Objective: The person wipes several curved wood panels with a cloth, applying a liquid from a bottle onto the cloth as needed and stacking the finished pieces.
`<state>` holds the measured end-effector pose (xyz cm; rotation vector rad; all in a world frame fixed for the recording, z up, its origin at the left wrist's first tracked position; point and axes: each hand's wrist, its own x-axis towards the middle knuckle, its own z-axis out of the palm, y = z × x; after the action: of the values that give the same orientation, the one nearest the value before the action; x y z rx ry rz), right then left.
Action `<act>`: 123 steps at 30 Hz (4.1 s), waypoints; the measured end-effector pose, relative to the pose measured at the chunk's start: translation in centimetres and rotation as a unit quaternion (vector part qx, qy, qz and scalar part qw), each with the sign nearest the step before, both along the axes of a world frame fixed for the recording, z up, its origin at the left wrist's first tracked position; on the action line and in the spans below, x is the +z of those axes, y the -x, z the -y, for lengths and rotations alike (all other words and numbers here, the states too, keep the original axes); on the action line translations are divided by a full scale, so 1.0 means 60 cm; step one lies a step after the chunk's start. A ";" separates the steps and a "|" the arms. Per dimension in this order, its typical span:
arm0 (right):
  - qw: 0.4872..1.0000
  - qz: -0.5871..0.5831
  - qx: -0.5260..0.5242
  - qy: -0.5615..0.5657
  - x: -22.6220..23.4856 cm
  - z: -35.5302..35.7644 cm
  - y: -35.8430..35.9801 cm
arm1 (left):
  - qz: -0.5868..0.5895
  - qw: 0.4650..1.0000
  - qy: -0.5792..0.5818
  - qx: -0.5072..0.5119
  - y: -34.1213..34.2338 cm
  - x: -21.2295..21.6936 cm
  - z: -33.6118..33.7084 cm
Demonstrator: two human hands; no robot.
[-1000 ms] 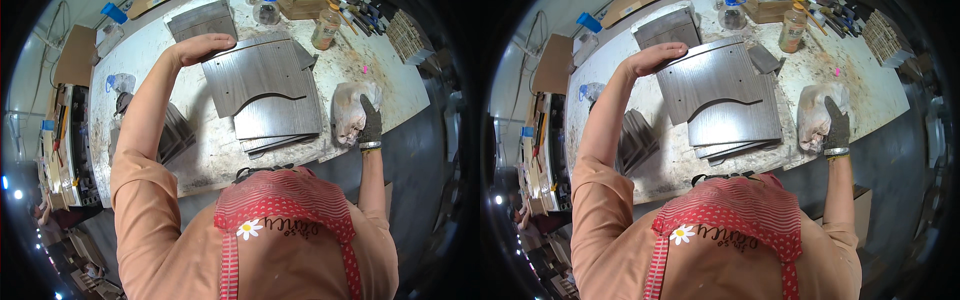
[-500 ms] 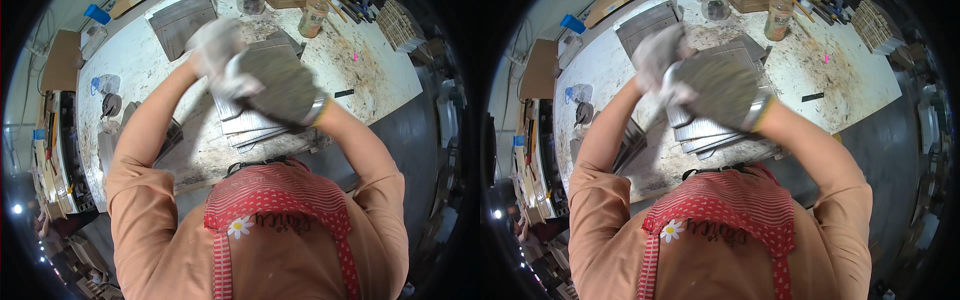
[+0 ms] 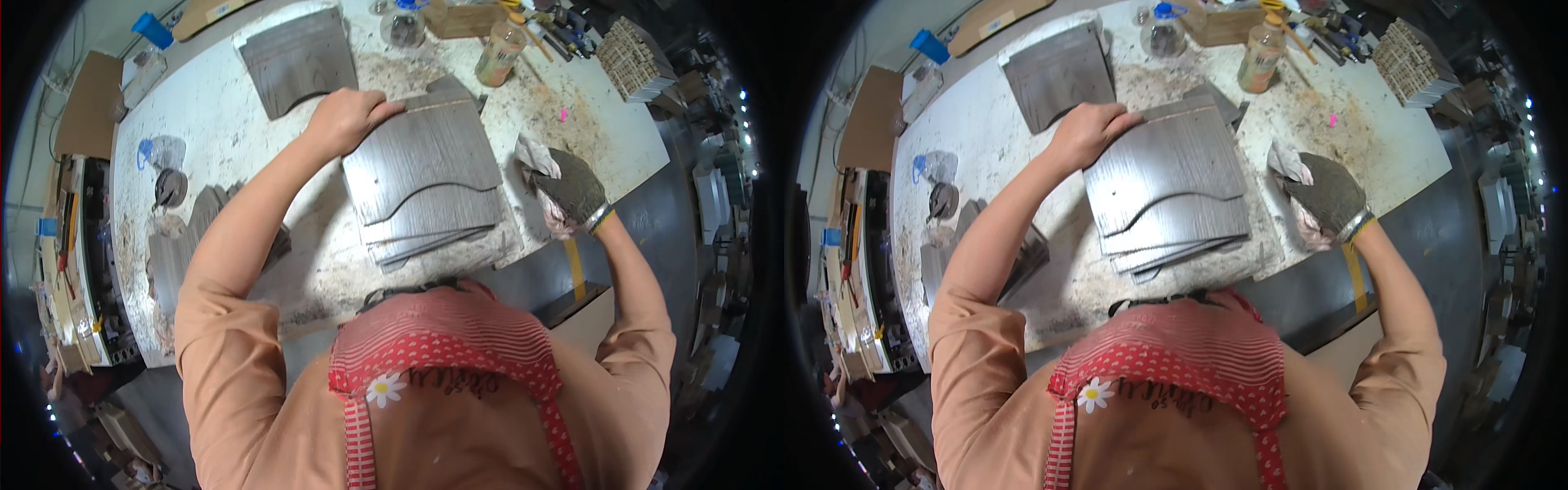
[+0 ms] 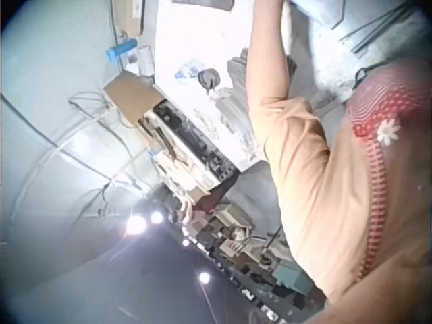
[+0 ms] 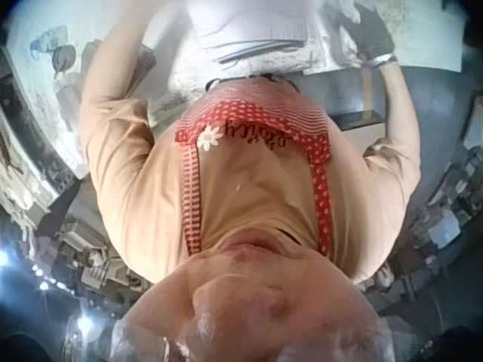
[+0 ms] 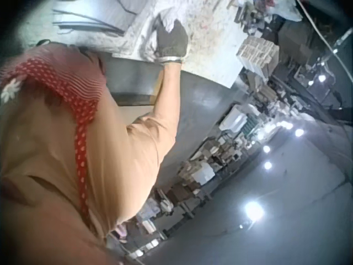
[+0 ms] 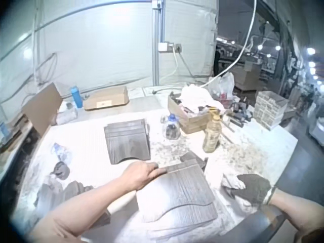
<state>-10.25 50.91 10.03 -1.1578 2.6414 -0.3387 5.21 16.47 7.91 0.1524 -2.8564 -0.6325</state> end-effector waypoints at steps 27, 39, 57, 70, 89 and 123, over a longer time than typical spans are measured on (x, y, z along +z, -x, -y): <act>0.932 0.229 -0.137 0.244 -0.075 -0.016 -0.028 | -0.122 0.961 0.158 0.194 0.011 -0.043 0.262; 0.911 0.194 -0.189 0.312 -0.065 -0.003 -0.001 | 0.024 0.987 -0.138 0.078 -0.088 0.039 0.015; 0.900 -0.116 0.387 0.162 0.043 0.153 -0.216 | -0.031 0.999 0.013 0.007 -0.235 -0.064 -0.174; 0.953 0.114 -0.144 0.241 0.009 -0.067 -0.073 | -0.005 0.992 0.127 -0.021 -0.172 -0.006 -0.266; 0.888 0.180 -0.137 0.402 0.007 -0.058 -0.046 | 0.006 0.991 -0.126 -0.048 -0.030 0.161 -0.029; 0.864 0.274 -0.211 0.367 -0.065 -0.002 -0.035 | 0.047 0.991 0.021 0.126 0.050 -0.022 0.275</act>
<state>-8.14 51.02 6.12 -0.4619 2.2289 -1.5962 2.20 0.00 6.56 0.5389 -2.8699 -0.5258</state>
